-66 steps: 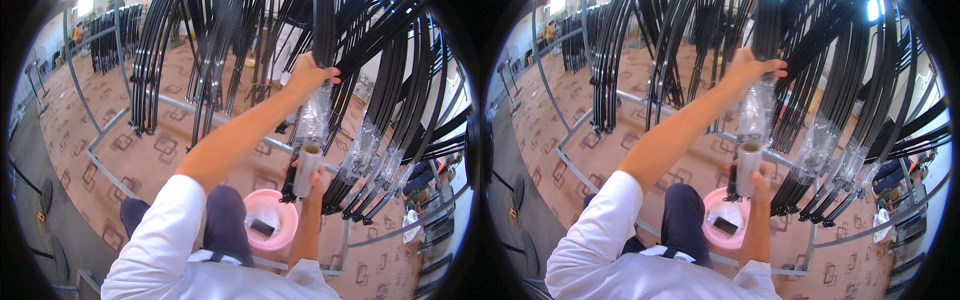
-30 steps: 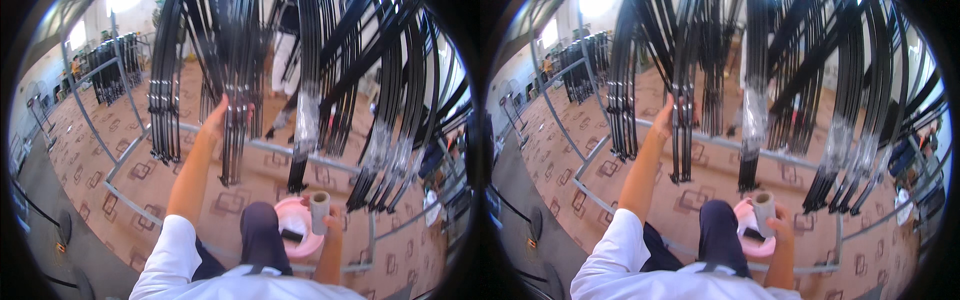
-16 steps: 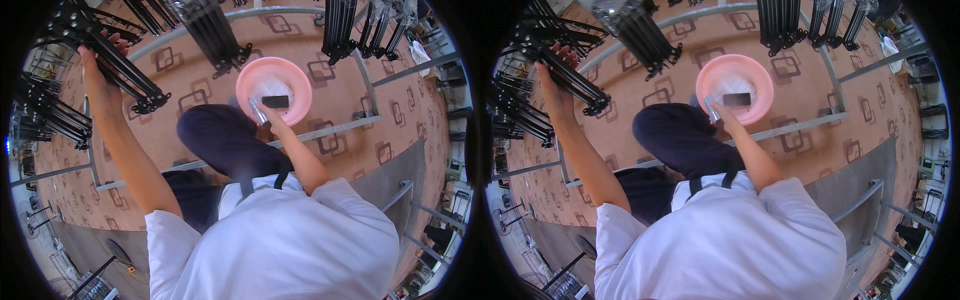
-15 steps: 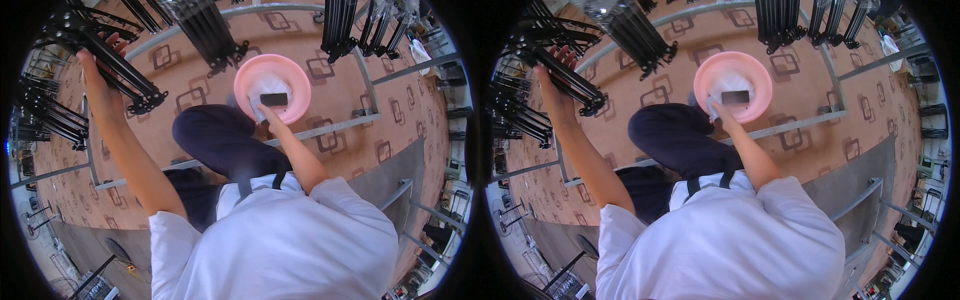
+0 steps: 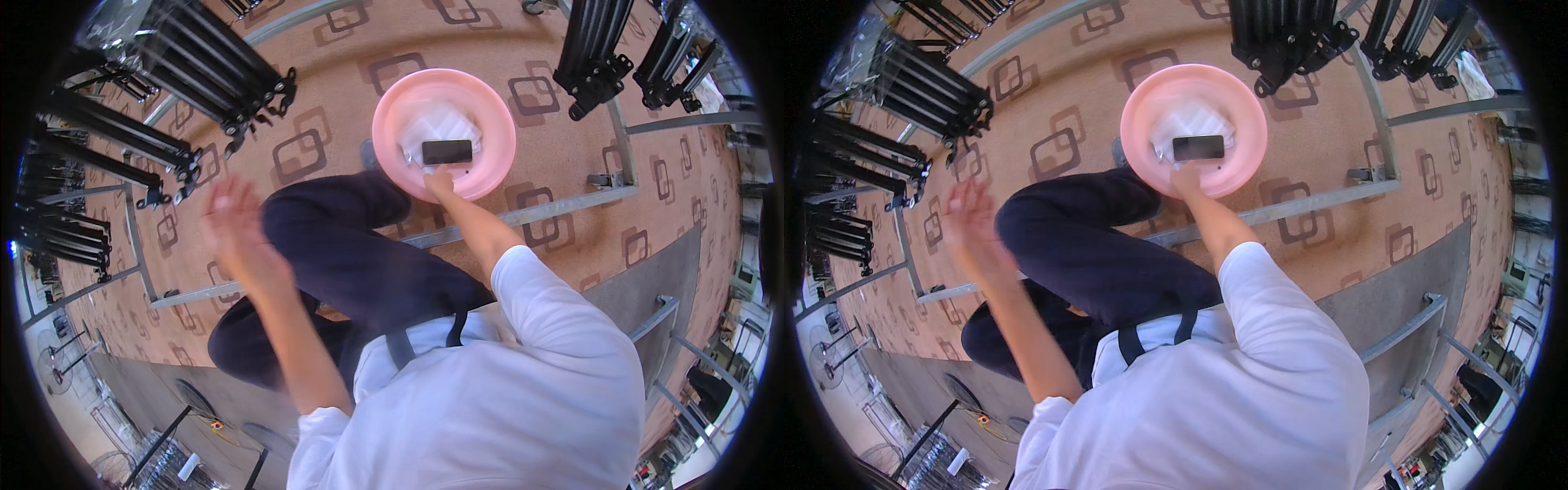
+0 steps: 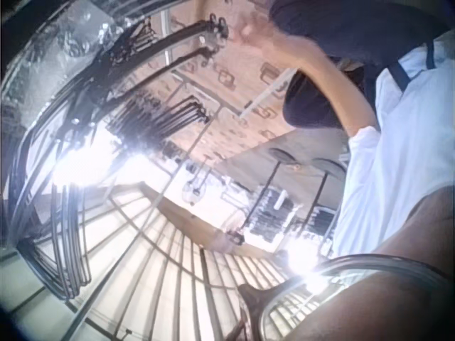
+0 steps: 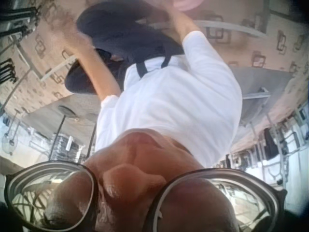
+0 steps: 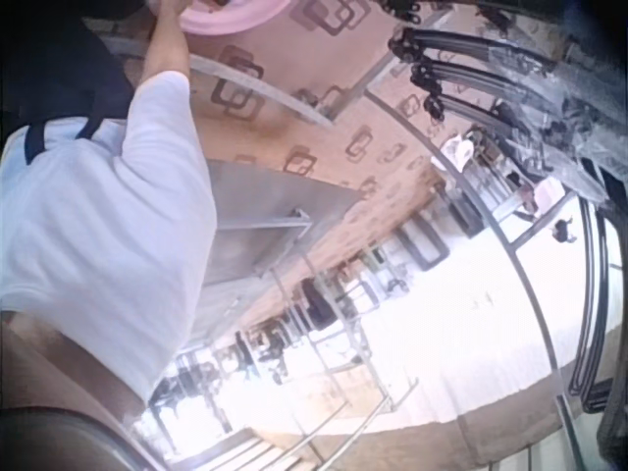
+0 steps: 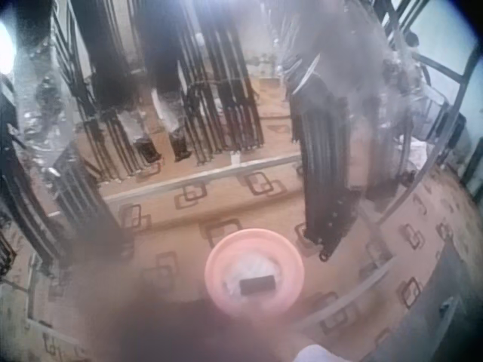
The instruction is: The person wraps bundles of thin black metal rods in clear plastic film and applies white tape. The person removes a white pad from a pink bowl to wipe the components before bundling them and applying the wrap.
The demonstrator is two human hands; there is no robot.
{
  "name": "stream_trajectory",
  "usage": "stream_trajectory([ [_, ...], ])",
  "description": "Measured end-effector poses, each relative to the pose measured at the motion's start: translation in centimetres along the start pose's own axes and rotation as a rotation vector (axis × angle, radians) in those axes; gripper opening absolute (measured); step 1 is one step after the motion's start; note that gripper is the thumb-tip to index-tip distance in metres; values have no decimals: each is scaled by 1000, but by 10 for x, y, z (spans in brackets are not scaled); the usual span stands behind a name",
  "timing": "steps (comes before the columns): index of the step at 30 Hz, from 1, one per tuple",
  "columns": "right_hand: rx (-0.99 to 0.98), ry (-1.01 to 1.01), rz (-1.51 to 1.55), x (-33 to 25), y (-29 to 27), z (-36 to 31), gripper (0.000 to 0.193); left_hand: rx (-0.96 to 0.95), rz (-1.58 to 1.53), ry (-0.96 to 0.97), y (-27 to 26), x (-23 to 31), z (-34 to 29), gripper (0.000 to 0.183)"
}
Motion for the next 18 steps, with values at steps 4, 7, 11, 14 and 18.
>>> stream_trajectory([
  [4,-157,-62,23,-18,22,0,40,-320,29,-372,74,-86,-47,29],
  [7,-543,-20,137,-29,36,4,35,-544,-162,-719,120,-150,-70,23],
  [11,-400,-405,-315,-47,37,50,24,-392,-28,-905,111,-194,-78,22],
  [14,-322,-525,-564,-40,36,86,27,-385,-102,-877,114,-192,-70,22],
  [18,-166,-245,-202,-47,-10,98,35,-369,-75,-886,101,-197,-69,21],
])
Point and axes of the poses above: each hand's wrist, its own z-axis towards the middle knuckle, its own y-axis out of the palm, x = y × z, the point moved 8 cm from there along z, towards the middle knuckle, and after that the axes turned 7 degrees about y, right-handed, at the moved point
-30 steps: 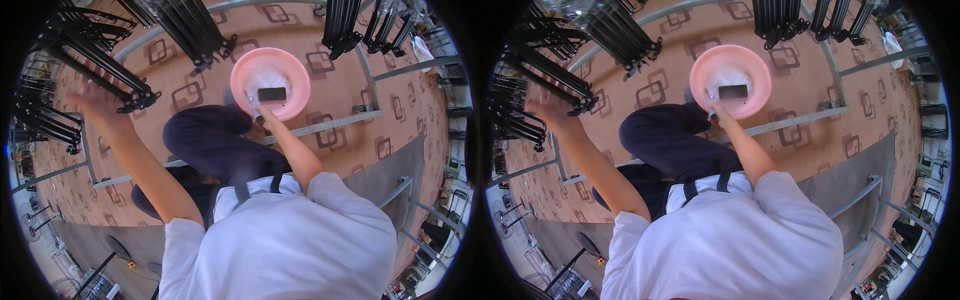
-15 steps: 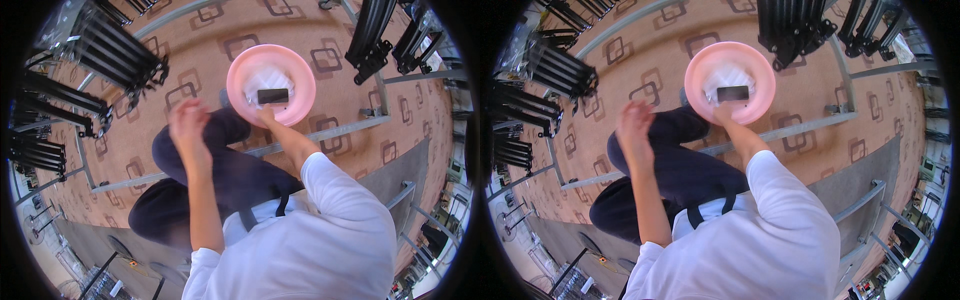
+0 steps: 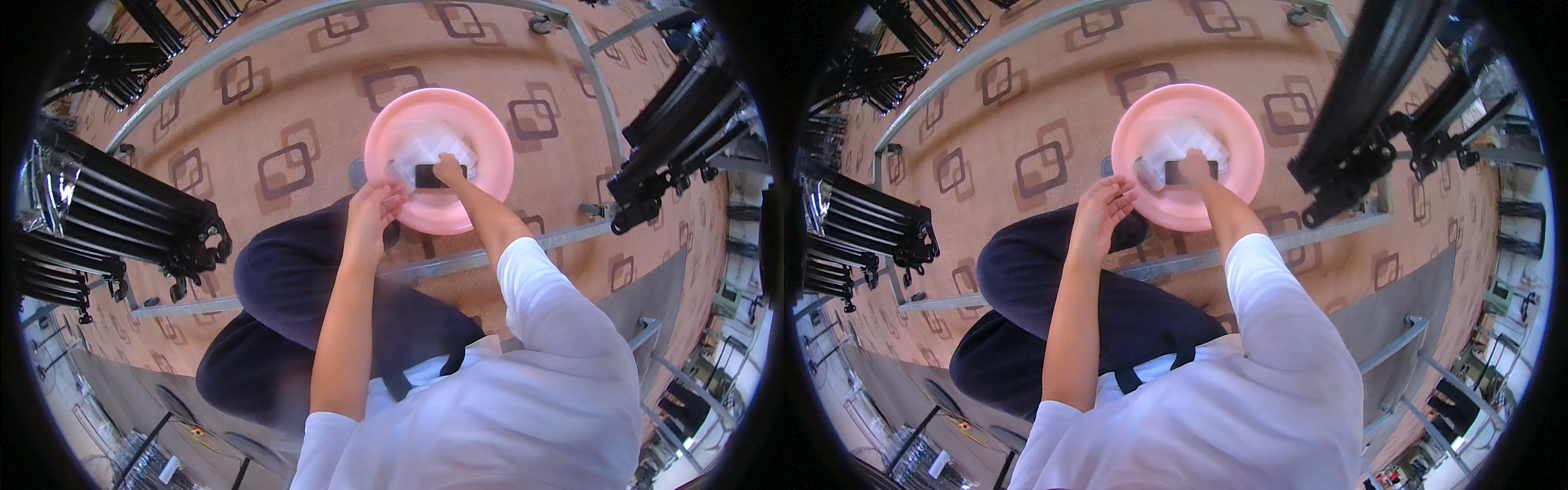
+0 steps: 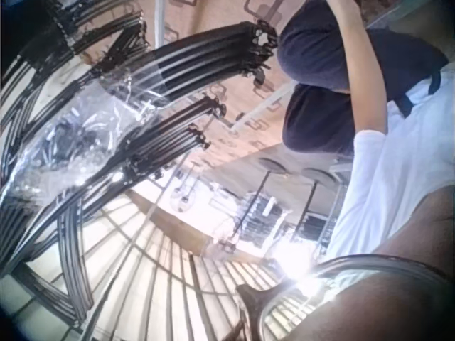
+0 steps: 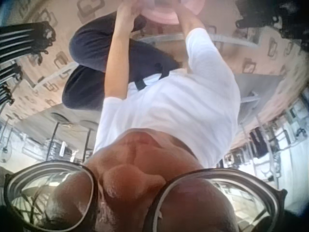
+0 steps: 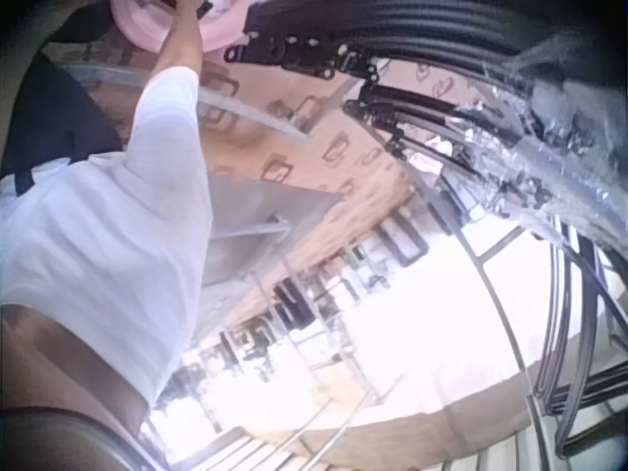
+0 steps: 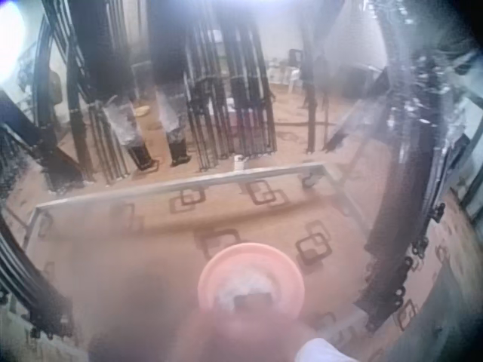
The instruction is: The person wraps bundles of thin black metal rods in clear plastic film and applies white tape. The person removes a white pad from a pink bowl to wipe the components before bundling them and applying the wrap.
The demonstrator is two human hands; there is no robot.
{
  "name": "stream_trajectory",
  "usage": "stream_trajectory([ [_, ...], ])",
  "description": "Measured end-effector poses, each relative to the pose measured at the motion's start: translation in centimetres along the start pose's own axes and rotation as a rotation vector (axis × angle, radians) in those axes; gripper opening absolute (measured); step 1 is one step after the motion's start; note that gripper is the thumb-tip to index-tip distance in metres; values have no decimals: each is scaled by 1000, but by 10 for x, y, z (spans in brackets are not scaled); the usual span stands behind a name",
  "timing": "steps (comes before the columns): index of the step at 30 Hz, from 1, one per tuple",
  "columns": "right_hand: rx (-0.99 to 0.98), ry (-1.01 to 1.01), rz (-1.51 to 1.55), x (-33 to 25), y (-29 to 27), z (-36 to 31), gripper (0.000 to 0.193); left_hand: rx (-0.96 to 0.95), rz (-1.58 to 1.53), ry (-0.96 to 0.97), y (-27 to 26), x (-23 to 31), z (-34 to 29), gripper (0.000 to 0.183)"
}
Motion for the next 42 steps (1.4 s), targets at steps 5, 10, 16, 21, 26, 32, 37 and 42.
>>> stream_trajectory([
  [5,103,-17,135,7,-11,36,45,7,2,-16,1,0,-1,20],
  [10,52,43,58,40,7,83,57,4,2,-15,5,3,-4,19],
  [16,-195,138,99,54,33,83,64,53,-21,-19,-8,-2,-9,16],
  [21,16,38,54,80,12,103,56,-13,-13,-41,11,-2,-5,16],
  [26,-164,-19,-273,27,6,81,43,28,-16,-35,3,-7,-5,16],
  [32,199,-125,-62,28,-33,73,27,11,-36,-42,19,-8,3,15],
  [37,172,-62,483,-1,-101,47,25,76,-20,-23,15,-9,3,17],
  [42,-534,-129,929,-52,-113,-6,12,239,22,-13,8,-4,8,26],
])
Point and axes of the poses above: each hand's wrist, its own z-axis towards the middle knuckle, its own y-axis out of the palm, x = y × z, the point moved 8 cm from there along z, towards the middle knuckle, and after that the axes turned 7 degrees about y, right-handed, at the moved point
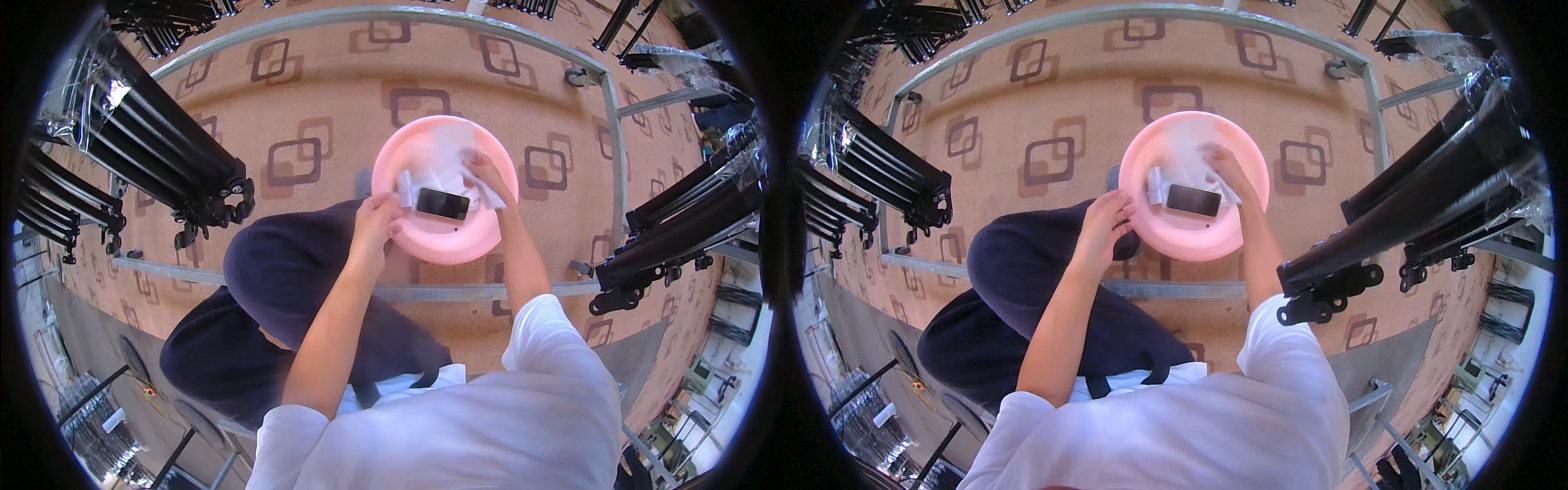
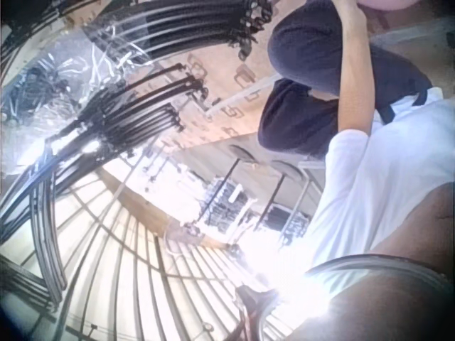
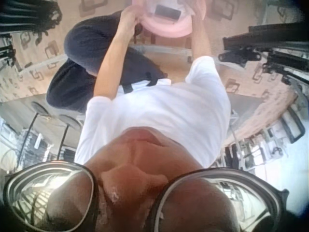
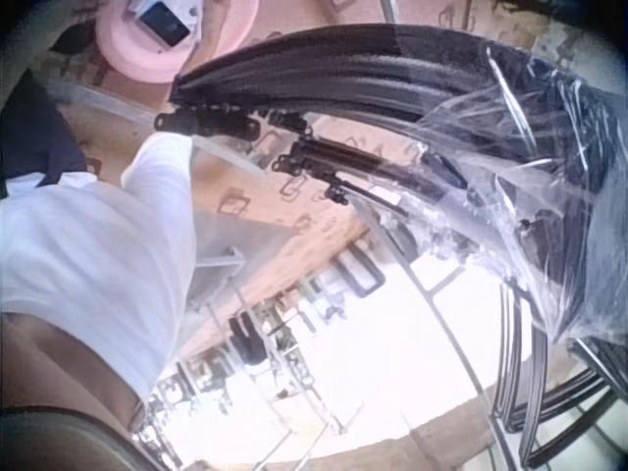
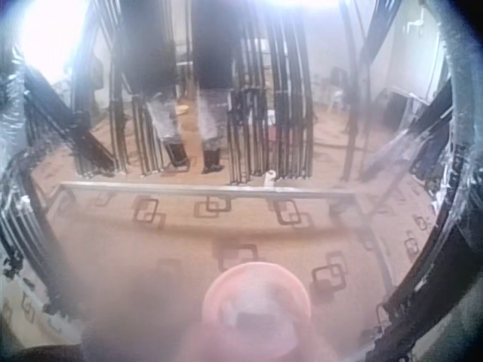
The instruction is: The person wraps bundles of thin black metal rods in clear plastic film and applies white tape. The person removes a white pad from a pink bowl to wipe the components before bundling them and applying the wrap.
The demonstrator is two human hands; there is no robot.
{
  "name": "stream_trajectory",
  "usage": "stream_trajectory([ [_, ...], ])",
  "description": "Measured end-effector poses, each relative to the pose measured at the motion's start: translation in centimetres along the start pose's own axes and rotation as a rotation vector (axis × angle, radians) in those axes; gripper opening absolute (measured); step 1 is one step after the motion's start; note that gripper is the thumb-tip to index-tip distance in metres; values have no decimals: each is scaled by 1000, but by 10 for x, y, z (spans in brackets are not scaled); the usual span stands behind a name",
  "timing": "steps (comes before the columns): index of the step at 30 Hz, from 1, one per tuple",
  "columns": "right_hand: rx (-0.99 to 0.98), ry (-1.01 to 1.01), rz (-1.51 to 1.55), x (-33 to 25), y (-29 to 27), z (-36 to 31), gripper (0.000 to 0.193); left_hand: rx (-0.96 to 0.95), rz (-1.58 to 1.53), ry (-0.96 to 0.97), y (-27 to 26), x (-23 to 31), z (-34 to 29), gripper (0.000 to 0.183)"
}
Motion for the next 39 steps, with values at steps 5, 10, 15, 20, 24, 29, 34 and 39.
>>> stream_trajectory([
  [5,-413,41,-529,-43,100,-92,7,-288,-95,165,16,9,-11,30],
  [10,-324,-92,-603,-100,141,-156,9,-165,442,622,-18,57,-55,17],
  [15,-164,-813,-532,-212,216,-264,9,-92,544,848,-101,128,-163,21],
  [20,-406,-1430,-126,-328,273,-447,5,145,334,863,-152,194,-238,16],
  [24,-425,-1685,-13,-360,337,-531,10,192,321,1020,-185,236,-263,16],
  [29,-248,-1866,-83,-361,379,-561,13,-12,266,1070,-178,278,-270,17],
  [34,-145,-1871,-192,-379,449,-561,16,-196,192,1120,-183,320,-257,17],
  [39,-343,-2020,-229,-396,465,-491,31,-265,216,1124,-188,341,-245,15],
])
Point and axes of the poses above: each hand's wrist, its own z-axis towards the middle knuckle, its own y-axis out of the palm, x = y × z, the point moved 8 cm from there along z, towards the middle knuckle, and after that the axes turned 7 degrees about y, right-handed, at the moved point
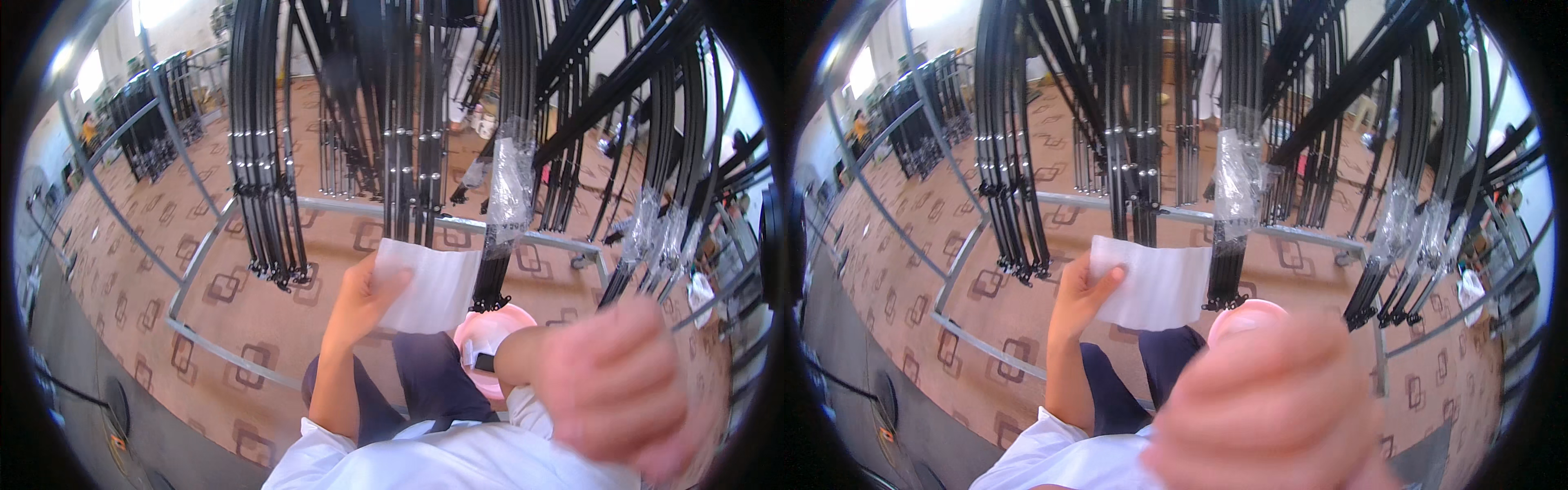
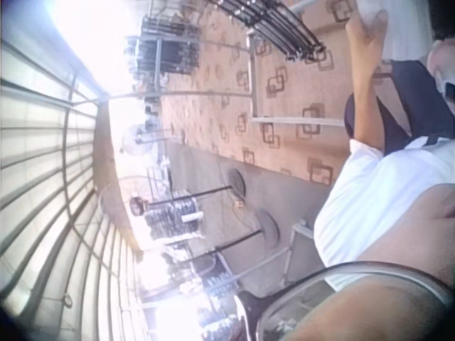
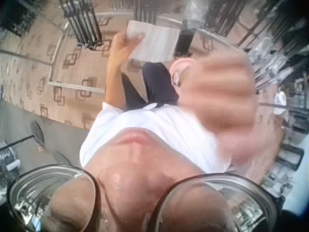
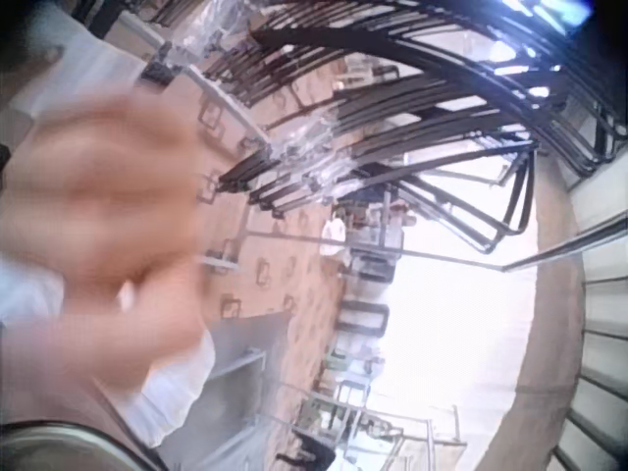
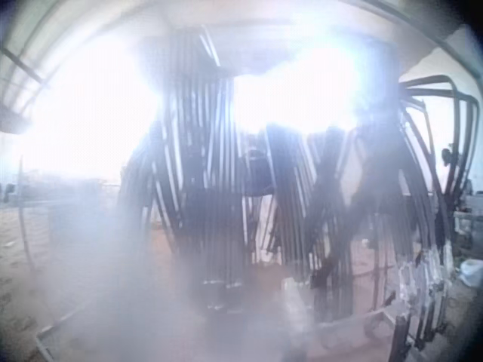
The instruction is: The person wraps bundles of thin black metal rods in clear plastic film and applies white tape. The person removes a white pad from a pink bowl to wipe the components before bundling them and applying the wrap.
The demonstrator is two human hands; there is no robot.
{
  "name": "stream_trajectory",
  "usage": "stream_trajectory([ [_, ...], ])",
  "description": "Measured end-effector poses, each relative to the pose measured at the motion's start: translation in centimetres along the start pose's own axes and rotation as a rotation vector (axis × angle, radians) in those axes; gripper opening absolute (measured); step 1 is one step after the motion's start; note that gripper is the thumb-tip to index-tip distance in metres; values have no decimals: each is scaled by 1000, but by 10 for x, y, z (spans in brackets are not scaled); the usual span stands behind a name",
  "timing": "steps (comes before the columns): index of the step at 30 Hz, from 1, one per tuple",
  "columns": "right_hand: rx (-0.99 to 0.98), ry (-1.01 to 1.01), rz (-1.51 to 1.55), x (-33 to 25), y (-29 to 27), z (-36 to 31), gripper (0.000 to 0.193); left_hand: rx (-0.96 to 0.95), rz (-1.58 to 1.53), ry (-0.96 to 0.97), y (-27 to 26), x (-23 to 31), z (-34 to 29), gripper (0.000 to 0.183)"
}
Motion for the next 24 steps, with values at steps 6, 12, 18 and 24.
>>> stream_trajectory([
  [6,-232,658,-329,122,-8,-44,26,-96,-117,72,-5,5,30,19],
  [12,-397,1121,-214,172,-5,-107,21,-96,-106,158,-17,8,40,24],
  [18,-610,1068,-230,202,-15,-116,12,136,-5,260,-32,-2,112,40],
  [24,-882,1052,-176,202,4,-129,18,-313,-323,-19,-3,-34,150,60],
])
Point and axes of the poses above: each hand's wrist, its own z-axis towards the middle knuckle, its own y-axis out of the palm, x = y × z, the point moved 8 cm from there along z, towards the middle knuckle, and after that the axes turned 7 degrees about y, right-handed, at the moved point
